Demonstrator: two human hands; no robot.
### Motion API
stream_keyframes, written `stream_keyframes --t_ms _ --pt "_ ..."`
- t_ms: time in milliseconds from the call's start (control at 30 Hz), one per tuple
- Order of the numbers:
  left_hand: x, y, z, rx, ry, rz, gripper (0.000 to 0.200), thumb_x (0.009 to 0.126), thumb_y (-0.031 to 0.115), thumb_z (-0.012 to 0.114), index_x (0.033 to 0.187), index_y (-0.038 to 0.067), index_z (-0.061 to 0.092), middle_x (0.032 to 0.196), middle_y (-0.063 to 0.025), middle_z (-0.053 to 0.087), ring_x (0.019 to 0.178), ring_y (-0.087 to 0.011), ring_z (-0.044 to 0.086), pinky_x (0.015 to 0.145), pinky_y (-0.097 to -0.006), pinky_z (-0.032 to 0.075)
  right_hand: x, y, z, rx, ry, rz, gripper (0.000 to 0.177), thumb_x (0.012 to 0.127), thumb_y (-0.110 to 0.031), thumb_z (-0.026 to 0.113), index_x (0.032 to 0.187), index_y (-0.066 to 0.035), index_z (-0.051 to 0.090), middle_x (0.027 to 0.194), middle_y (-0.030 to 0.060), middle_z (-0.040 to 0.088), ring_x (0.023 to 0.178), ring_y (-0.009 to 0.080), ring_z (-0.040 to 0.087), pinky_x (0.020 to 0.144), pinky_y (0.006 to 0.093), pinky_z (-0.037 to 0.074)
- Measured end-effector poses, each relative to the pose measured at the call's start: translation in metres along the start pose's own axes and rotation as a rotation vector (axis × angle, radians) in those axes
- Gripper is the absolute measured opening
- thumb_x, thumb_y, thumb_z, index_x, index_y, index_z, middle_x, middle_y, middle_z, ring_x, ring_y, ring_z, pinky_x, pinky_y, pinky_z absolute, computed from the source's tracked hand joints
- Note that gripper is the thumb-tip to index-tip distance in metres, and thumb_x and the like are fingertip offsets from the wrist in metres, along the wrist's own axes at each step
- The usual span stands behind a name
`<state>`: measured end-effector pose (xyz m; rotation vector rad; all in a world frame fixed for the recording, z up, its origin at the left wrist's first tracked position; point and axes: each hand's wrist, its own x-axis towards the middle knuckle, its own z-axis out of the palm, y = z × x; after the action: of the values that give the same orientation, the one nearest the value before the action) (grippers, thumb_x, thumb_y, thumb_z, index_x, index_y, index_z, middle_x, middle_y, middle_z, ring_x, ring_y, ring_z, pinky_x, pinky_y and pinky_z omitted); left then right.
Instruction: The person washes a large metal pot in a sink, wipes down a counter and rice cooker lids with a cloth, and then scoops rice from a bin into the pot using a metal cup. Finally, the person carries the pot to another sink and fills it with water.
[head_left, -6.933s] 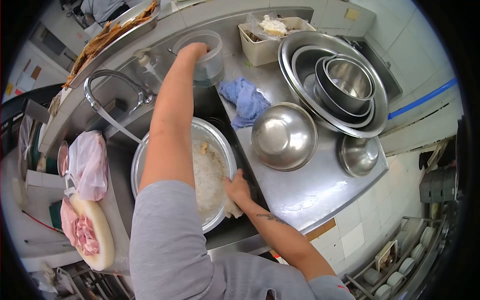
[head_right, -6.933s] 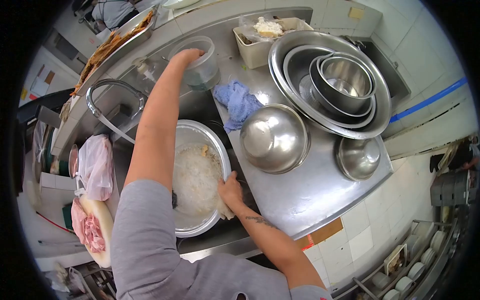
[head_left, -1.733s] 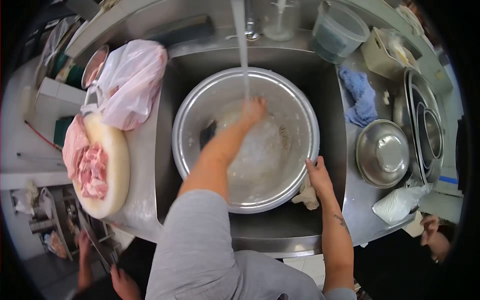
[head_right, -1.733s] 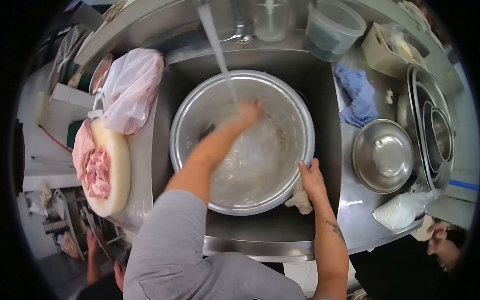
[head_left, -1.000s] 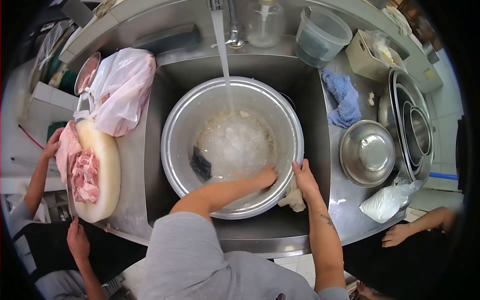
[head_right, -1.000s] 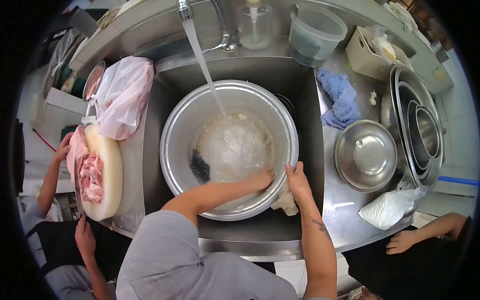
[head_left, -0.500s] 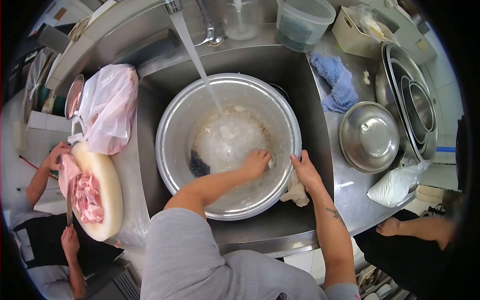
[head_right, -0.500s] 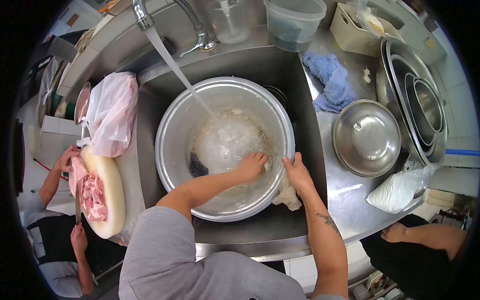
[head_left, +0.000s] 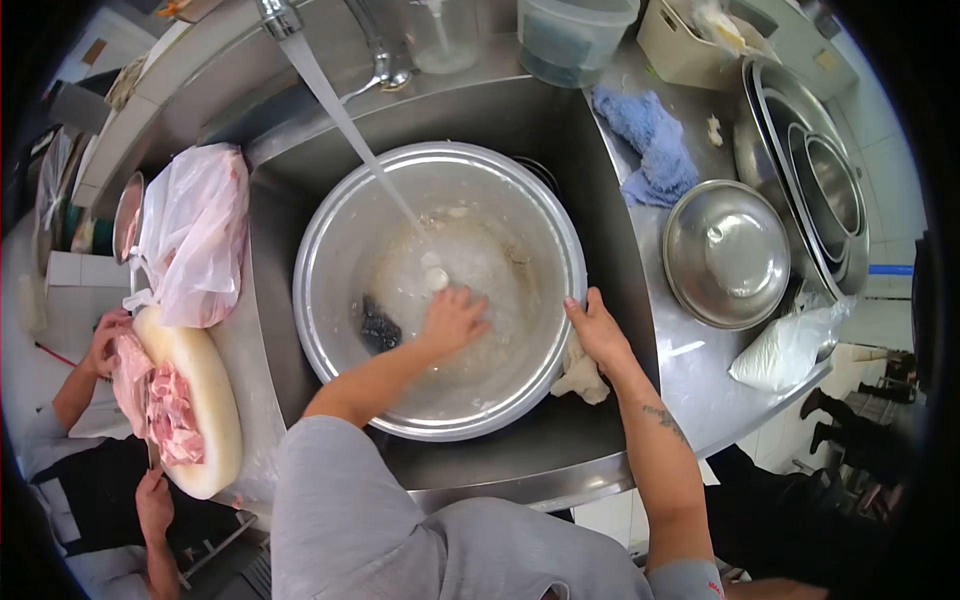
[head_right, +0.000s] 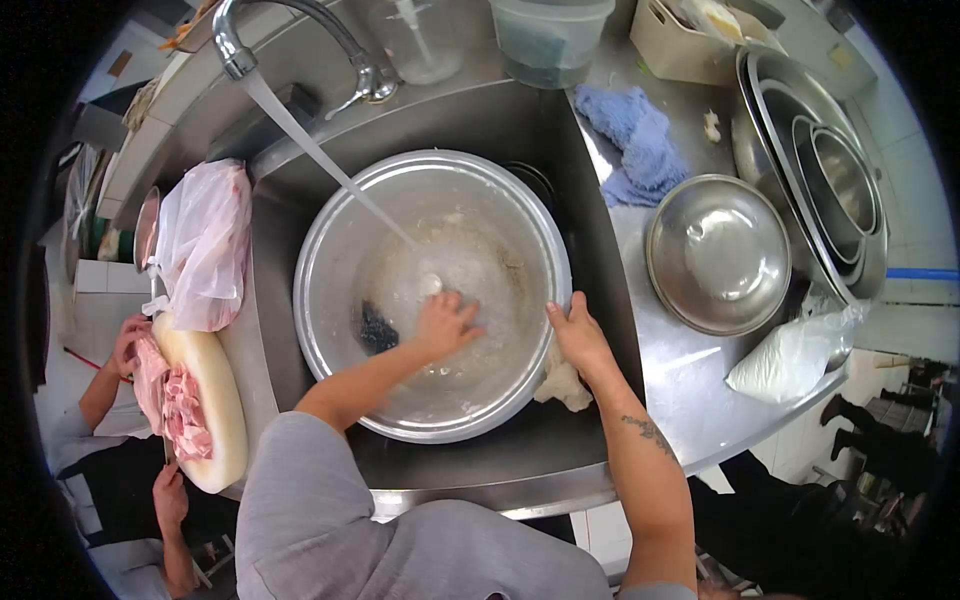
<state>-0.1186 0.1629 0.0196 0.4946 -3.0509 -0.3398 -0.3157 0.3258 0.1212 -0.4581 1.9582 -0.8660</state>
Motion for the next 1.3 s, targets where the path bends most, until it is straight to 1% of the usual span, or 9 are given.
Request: stream_keyframes --t_ms 133,233,433,533,633,767,833,967,1300 --pt "-0.005 -0.031 -0.036 0.120 0.039 -0.296 0.046 0.078 0.038 0.058 0.113 0.011 0.049 0.106 -0.0174 0.047 0.099 -0.0344 0.047 0.080 -0.0449 0.039 0.002 -0.001 0.000 0.012 0.016 0.008 0.046 0.089 -0.033 0.044 0.113 0.004 0.034 0.110 0.0328 0.050 0.104 0.0412 0.051 0.087 0.0402 0.040" --pt "-0.006 -0.067 -0.001 -0.173 -0.054 -0.433 0.048 0.077 0.030 0.061 0.116 0.008 0.043 0.106 -0.0190 0.045 0.098 -0.0379 0.046 0.079 -0.0441 0.041 0.002 -0.002 0.002 0.034 0.014 -0.009 0.046 0.089 -0.033 0.044 0.113 0.004 0.033 0.110 0.0330 0.050 0.104 0.0420 0.051 0.087 0.0407 0.040" --pt "0.026 -0.091 0.008 -0.016 0.240 -0.583 0.042 0.078 0.022 0.059 0.113 0.006 0.042 0.107 -0.0200 0.046 0.096 -0.0372 0.050 0.076 -0.0439 0.044 0.001 0.003 0.002 0.024 0.024 -0.009 0.047 0.089 -0.034 0.045 0.115 0.004 0.033 0.110 0.0329 0.050 0.104 0.0420 0.051 0.087 0.0409 0.040" --pt "0.043 -0.109 0.031 -0.134 0.135 -0.547 0.040 0.077 0.019 0.061 0.110 0.007 0.042 0.099 -0.0207 0.051 0.088 -0.0385 0.054 0.074 -0.0459 0.044 0.004 -0.001 0.000 -0.012 0.034 -0.020 0.048 0.089 -0.035 0.044 0.115 0.004 0.033 0.110 0.0326 0.050 0.104 0.0417 0.051 0.088 0.0411 0.040" --pt "0.049 -0.071 0.030 -0.816 -0.167 -0.482 0.037 0.077 0.018 0.061 0.108 0.008 0.043 0.093 -0.0218 0.053 0.082 -0.0397 0.056 0.072 -0.0468 0.045 -0.001 -0.004 0.000 -0.033 0.059 -0.011 0.048 0.089 -0.035 0.044 0.115 0.004 0.033 0.110 0.0325 0.050 0.104 0.0415 0.051 0.088 0.0413 0.039" --pt "0.053 -0.036 -0.005 -0.597 -0.210 -0.595 0.035 0.078 0.020 0.060 0.106 0.009 0.044 0.097 -0.0201 0.052 0.082 -0.0383 0.057 0.072 -0.0463 0.046 0.000 -0.002 0.002 -0.064 0.078 -0.014 0.050 0.089 -0.036 0.044 0.117 0.003 0.033 0.111 0.0324 0.050 0.104 0.0416 0.051 0.089 0.0409 0.039" --pt "0.057 -0.028 -0.013 -0.316 -0.037 -0.478 0.032 0.079 0.021 0.058 0.105 0.009 0.044 0.097 -0.0189 0.051 0.081 -0.0369 0.058 0.070 -0.0454 0.047 0.000 -0.004 -0.001 -0.066 0.050 -0.008 0.051 0.089 -0.037 0.044 0.118 0.003 0.032 0.110 0.0325 0.050 0.104 0.0418 0.051 0.089 0.0408 0.039" --pt "0.053 -0.005 0.040 -0.184 -0.058 -0.249 0.032 0.079 0.020 0.056 0.107 0.011 0.045 0.095 -0.0173 0.050 0.079 -0.0341 0.059 0.065 -0.0437 0.049 -0.003 -0.013 -0.004 0.006 -0.022 0.078 0.057 0.089 -0.035 0.047 0.124 0.006 0.031 0.119 0.0279 0.046 0.111 0.0325 0.048 0.091 0.0359 0.037" --pt "0.014 0.066 0.024 -0.104 -0.168 0.027 0.032 0.078 0.017 0.053 0.109 0.010 0.046 0.094 -0.0165 0.051 0.077 -0.0329 0.058 0.062 -0.0414 0.050 -0.001 -0.012 -0.001 -0.067 0.018 0.046 0.051 0.088 -0.035 0.047 0.117 0.005 0.034 0.112 0.0297 0.050 0.106 0.0359 0.050 0.088 0.0382 0.039"
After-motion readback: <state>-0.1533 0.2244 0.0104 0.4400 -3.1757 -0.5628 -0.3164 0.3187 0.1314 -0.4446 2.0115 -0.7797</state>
